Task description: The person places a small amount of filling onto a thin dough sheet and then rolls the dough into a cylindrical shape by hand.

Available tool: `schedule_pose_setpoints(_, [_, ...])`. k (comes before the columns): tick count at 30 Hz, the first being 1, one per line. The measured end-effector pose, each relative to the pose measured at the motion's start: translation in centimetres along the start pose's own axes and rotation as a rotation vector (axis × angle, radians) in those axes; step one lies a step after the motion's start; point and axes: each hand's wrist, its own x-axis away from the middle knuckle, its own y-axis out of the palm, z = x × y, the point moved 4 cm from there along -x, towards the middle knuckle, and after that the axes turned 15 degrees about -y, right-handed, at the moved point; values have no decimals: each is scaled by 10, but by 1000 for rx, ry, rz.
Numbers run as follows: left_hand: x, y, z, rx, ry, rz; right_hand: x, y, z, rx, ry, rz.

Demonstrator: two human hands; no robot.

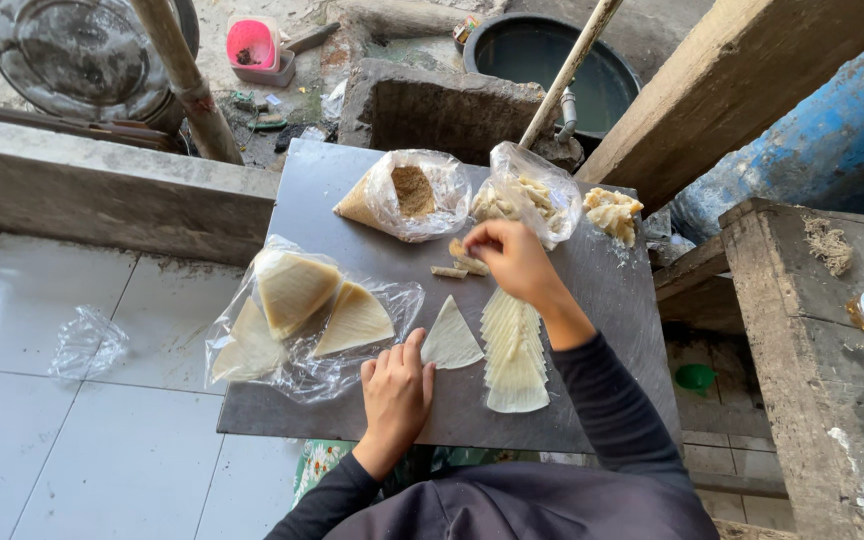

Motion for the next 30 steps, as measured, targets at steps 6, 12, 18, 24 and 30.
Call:
schedule_pose_setpoints(6, [0,3,-4,-31,-50,34,81,20,-25,122,-17,-101])
schedule_pose_setpoints(12, [3,5,-1,3,-38,40,110,48,-44,501,-289,-99])
schedule_pose_setpoints(18, [1,4,-2,54,-73,25,113,66,-62,833,-487,-72])
schedule_pose_setpoints(24, [-1,4,-6,7,-66,45,117,70,-76,1126,-616,-115])
schedule_pose_setpoints(30, [-1,8,-6,24,-91,19,124,65,-86,1186,-665,-112])
